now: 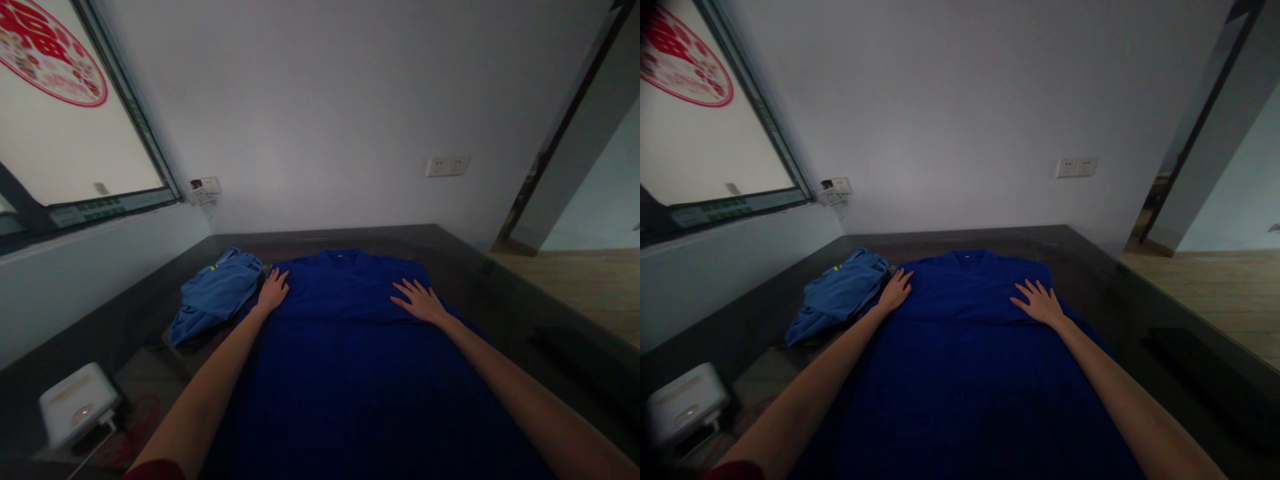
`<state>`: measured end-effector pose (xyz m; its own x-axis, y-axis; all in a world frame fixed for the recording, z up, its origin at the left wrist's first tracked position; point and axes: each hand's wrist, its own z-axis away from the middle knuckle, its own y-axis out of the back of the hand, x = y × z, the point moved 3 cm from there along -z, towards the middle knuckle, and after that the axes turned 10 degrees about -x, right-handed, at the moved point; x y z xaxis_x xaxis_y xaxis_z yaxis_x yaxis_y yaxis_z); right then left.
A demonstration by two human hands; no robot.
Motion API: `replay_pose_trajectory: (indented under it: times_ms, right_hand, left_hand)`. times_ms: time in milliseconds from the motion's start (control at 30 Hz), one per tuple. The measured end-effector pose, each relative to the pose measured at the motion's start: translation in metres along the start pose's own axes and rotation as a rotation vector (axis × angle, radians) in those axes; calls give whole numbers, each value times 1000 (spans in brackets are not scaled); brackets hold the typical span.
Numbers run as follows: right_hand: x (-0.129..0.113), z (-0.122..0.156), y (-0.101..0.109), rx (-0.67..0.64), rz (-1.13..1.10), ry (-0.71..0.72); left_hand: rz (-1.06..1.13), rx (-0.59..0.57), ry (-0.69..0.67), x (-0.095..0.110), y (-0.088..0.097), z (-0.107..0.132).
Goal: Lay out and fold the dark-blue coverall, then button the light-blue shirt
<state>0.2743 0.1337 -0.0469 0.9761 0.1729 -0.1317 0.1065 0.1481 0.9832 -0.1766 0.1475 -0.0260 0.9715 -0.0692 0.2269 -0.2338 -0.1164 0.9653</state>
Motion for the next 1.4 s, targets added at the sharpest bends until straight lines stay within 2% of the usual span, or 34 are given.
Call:
replay_pose_trajectory:
  times_ms: [67,133,200,267,367,433,500,600,733,833,967,1133,1267,1400]
  right_hand:
    - [3,-2,1,-4,-34,15]
    - [4,-3,5,11,-75,24]
    - [2,-3,15,77,-103,2]
    - [-10,1,31,189,-102,2]
    - [-55,9,60,318,-92,165]
    - [-100,14,75,311,-119,347]
    - [-151,15,83,215,-160,481]
    - [-226,9,85,86,-194,589]
    - [-314,-13,70,-96,-249,617]
    - [-360,-32,56,-140,-250,585]
    - [-394,-55,40,-158,-246,474]
    - [-411,-72,29,-143,-254,316]
    - [-422,-78,28,-147,-258,248]
    - [-435,-82,33,-182,-240,225]
  left_hand:
    - [100,110,-7,0,16,4]
    - [189,169,-12,-7,37,10]
    - [217,140,-20,-20,60,23]
    - [225,70,-36,-35,84,47]
    - [162,-45,-3,-55,111,99]
    - [101,-137,86,-66,119,139]
    - [51,-251,194,-74,119,177]
    - [30,-339,294,-84,114,221]
    - [80,-422,364,-88,107,257]
    - [194,-459,356,-78,103,273]
    - [326,-418,332,-63,98,282]
    - [380,-431,394,-59,88,285]
    - [550,-368,320,-50,88,287]
    - [625,-286,230,-30,94,290]
